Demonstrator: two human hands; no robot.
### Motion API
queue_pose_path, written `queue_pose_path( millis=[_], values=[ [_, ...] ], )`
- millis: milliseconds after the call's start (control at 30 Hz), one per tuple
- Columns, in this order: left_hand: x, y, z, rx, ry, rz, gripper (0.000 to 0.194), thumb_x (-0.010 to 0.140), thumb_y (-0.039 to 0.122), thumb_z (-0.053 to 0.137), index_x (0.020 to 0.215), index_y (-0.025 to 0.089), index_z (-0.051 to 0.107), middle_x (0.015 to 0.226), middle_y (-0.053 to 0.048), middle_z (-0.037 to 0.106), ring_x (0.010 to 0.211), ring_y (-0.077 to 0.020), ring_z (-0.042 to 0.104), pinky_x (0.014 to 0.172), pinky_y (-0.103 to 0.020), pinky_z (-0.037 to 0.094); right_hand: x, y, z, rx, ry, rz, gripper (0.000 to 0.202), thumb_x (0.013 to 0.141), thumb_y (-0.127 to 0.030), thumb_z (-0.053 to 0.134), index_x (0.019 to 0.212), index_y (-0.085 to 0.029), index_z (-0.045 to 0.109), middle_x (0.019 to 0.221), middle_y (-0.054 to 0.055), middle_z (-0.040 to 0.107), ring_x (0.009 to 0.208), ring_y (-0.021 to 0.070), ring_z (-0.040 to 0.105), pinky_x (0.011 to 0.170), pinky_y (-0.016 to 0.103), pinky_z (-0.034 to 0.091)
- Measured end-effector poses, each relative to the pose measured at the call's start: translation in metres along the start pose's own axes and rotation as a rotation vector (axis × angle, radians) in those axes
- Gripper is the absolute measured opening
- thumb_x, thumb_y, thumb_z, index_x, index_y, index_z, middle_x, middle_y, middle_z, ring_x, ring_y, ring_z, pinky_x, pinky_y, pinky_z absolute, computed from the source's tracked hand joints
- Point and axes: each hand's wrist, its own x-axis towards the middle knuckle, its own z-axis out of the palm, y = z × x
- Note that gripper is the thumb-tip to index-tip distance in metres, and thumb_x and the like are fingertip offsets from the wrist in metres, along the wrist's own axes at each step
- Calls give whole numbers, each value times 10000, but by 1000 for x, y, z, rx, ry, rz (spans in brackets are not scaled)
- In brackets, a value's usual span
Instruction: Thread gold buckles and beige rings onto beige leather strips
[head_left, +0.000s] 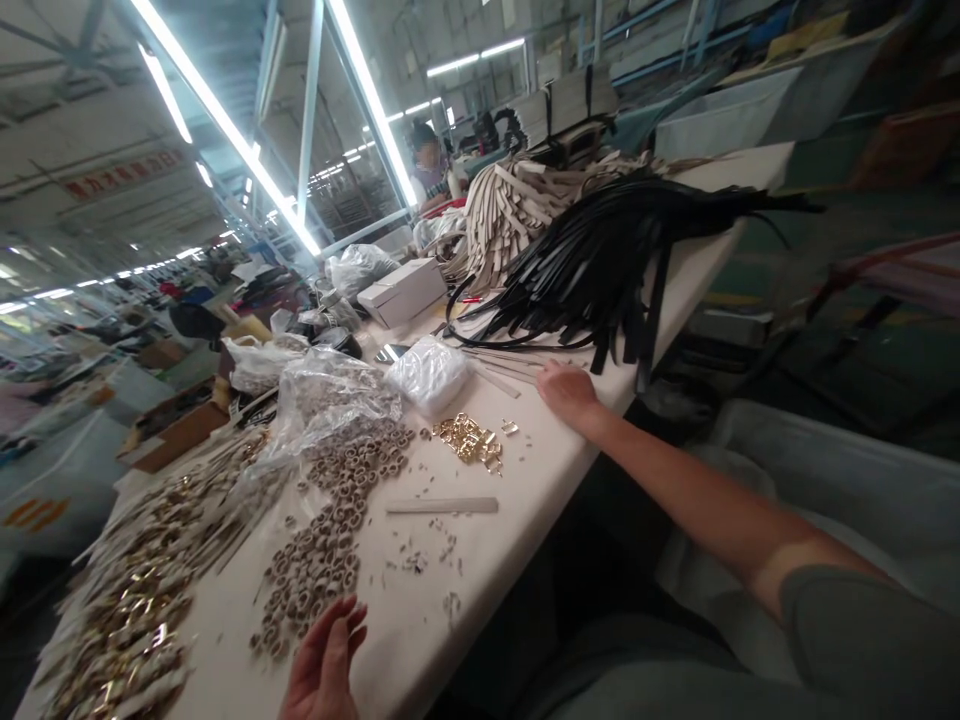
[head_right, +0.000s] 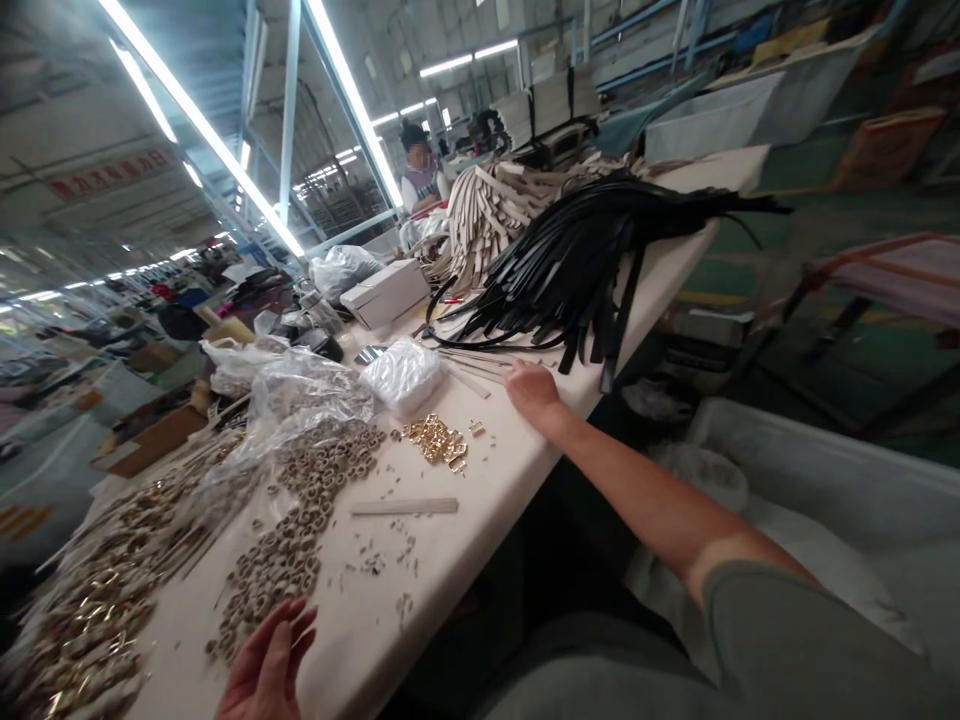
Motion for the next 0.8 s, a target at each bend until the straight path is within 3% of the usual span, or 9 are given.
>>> queue_pose_path(
  millis=[100,233,367,467,600,700,800],
  values=[
    [-9,5,13,42,-44,14,340,666,428,836,915,214,751,954,-31,772,820,-211,743,707,-289,630,4,-1,0,34,-11,3,271,904,-76,455,971,0,706,1106,249,665,997,287,604,753,349,370],
    [-22,9,28,99,-86,41,387,654,462,825,920,193,745,943,-52,775,817,-243,744,706,-338,631,7,5,-12,101,25,81,296,938,-130,425,1021,-11,684,1134,252,668,965,274,631,735,325,385],
    [-37,13,47,130,-149,-1,433,651,464,833,961,175,743,911,-66,776,787,-243,741,719,-355,625,-19,-1,-25,217,63,113,349,989,-198,341,1086,-79,655,1070,188,709,933,236,651,744,296,422],
    [-48,20,70,112,-284,-43,489,679,453,825,1050,155,714,895,-81,762,732,-217,731,686,-337,611,-64,-23,-27,432,-59,-35,290,978,-263,388,977,-165,661,768,38,717,738,160,650,702,241,450],
    [-50,28,97,39,-465,-78,649,741,427,795,1294,174,569,968,-94,748,743,-172,724,672,-274,579,-126,-57,-25,930,-327,-241,270,938,-348,445,813,-181,617,599,-22,612,567,129,569,602,234,435],
    [-43,28,102,-10,-452,-91,618,745,433,787,1269,178,580,883,-60,736,689,-146,712,626,-230,554,-153,-72,-23,986,-463,-268,280,929,-371,460,772,-187,602,559,-36,576,538,122,536,581,236,415],
    [-37,28,95,-29,-394,-116,524,745,460,770,1155,159,643,725,-11,695,601,-120,679,572,-202,530,-161,-75,-18,976,-513,-260,286,926,-378,469,763,-186,605,545,-37,567,530,123,532,578,238,414]
  ],
)
